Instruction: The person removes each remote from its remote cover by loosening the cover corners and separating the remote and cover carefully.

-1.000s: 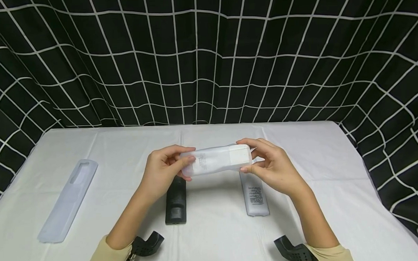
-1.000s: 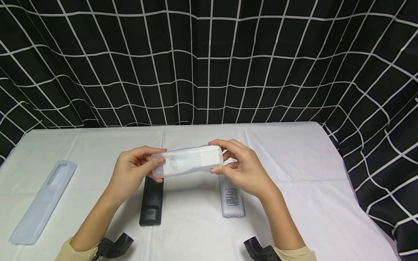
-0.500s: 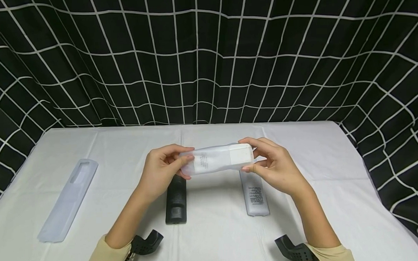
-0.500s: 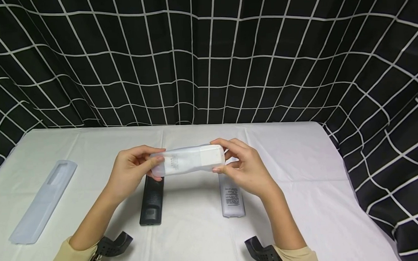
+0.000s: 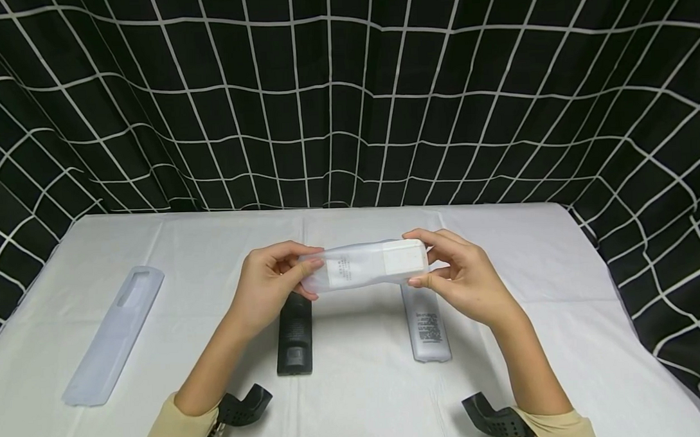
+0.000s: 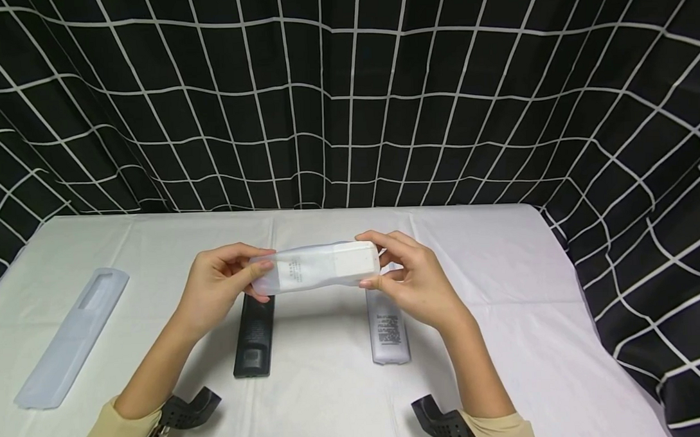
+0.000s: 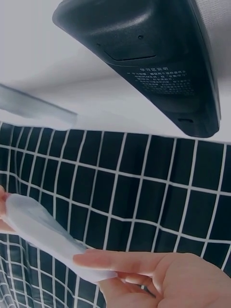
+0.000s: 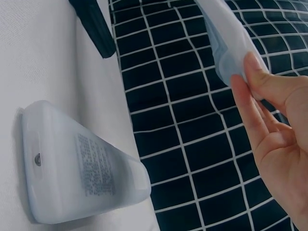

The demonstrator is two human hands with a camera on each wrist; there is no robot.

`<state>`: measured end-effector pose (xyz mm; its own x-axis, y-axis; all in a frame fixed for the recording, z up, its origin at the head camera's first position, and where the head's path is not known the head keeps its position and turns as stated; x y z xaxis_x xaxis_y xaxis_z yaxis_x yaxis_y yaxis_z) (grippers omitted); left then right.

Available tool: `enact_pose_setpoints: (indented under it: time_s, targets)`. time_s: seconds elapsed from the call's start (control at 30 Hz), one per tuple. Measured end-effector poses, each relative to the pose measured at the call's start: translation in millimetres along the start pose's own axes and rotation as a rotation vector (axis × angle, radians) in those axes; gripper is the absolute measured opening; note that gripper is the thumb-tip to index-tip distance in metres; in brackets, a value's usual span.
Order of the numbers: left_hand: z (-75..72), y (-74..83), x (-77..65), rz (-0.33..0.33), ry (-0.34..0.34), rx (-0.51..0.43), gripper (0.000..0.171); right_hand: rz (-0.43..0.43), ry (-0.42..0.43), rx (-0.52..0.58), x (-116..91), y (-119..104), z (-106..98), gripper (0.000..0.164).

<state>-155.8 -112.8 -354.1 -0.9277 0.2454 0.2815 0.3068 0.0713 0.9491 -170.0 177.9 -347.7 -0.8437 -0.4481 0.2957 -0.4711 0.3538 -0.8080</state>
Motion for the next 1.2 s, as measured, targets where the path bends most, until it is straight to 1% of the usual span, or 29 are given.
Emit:
enact_pose_setpoints:
  time_s: [0.37,0.53,0.73,0.83,1.0,1.1,1.2]
  targets:
    - [-2.0,-1.4,-0.3,-0.003,-0.005,0.007,0.017,0.012,0.016,-0.018,-2,0,-3,0.055]
    - [-4.4,-2.5,0.4,-0.005,-0.007,0.003,0.016,0.015,0.011,0.008,-2,1,-4,0.055]
    - [-3.5,-4.0,0.5,-0.029,-0.02,0.0,0.023,0.037,0.013,0.019,-2,1,-3,0.055]
    - [0.1,-5.3,0.3,-0.051,-0.042,-0.033,0.03,0.046,0.022,0.022,-2,0,-3,0.055]
    - [6.6,-5.0,-0.9,-0.096,-0.084,-0.095,0.045,0.038,0.019,0.05,-2,-1,-1,0.055]
    - [7.4,-4.9,-1.5,-0.097,-0.092,-0.113,0.046,0.026,0.014,0.054,-2,-1,-1,0.055]
    - [6.2,-4.8,-1.7,-0.091,-0.096,-0.132,0.042,0.011,0.01,0.048,-1,-1,-1,0.055]
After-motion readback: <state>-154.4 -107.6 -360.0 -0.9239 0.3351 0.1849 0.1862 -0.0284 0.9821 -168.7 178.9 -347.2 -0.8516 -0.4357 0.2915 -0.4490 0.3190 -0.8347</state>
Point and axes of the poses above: each hand's wrist, its own x-axis towards the middle knuckle, its own z-axis out of the palm, y = z × x, the point moved 2 cm from there along x, towards the middle knuckle, and after that the axes turned 4 degrees about -y, right-handed, at the moved point
